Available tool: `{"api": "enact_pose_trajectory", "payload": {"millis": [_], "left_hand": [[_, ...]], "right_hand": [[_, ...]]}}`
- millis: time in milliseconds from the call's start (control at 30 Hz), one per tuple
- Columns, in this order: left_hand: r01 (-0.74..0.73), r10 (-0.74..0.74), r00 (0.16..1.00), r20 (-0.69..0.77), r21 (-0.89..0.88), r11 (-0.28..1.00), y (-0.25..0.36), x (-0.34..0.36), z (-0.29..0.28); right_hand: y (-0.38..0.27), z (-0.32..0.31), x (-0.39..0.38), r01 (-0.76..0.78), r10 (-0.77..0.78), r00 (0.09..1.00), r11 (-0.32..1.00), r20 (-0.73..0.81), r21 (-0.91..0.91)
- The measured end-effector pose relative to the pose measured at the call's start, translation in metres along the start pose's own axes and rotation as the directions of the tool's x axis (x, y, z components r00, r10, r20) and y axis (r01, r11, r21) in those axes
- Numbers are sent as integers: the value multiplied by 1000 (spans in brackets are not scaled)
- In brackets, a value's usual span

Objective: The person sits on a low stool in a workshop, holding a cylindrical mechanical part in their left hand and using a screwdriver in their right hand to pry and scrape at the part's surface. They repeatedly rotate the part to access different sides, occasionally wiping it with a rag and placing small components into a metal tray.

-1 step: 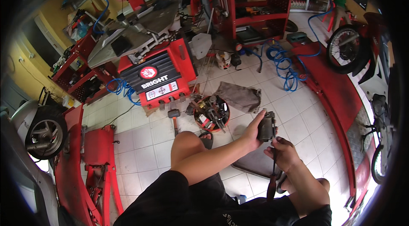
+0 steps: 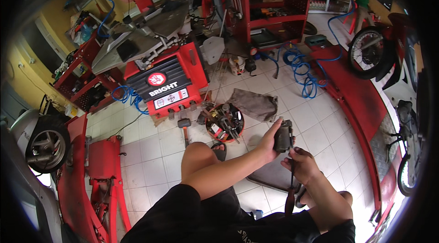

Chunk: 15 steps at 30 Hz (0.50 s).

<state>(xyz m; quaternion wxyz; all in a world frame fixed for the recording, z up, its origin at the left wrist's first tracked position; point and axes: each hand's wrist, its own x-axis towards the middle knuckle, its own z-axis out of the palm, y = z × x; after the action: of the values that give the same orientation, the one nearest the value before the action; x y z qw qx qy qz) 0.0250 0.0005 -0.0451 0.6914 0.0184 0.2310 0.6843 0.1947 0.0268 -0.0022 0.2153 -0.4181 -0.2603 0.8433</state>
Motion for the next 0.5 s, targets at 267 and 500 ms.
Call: {"api": "enact_pose_trajectory", "payload": {"millis": [267,500], "left_hand": [[-67,68,992,-107,15,998,5,13,3],[-140,139,985,-105,6,990,21,12,14]], "right_hand": [[-4,5,5,81,-79,996,995,34,-65],[-5,2,3,426,-425,876,460,228,-779]]}}
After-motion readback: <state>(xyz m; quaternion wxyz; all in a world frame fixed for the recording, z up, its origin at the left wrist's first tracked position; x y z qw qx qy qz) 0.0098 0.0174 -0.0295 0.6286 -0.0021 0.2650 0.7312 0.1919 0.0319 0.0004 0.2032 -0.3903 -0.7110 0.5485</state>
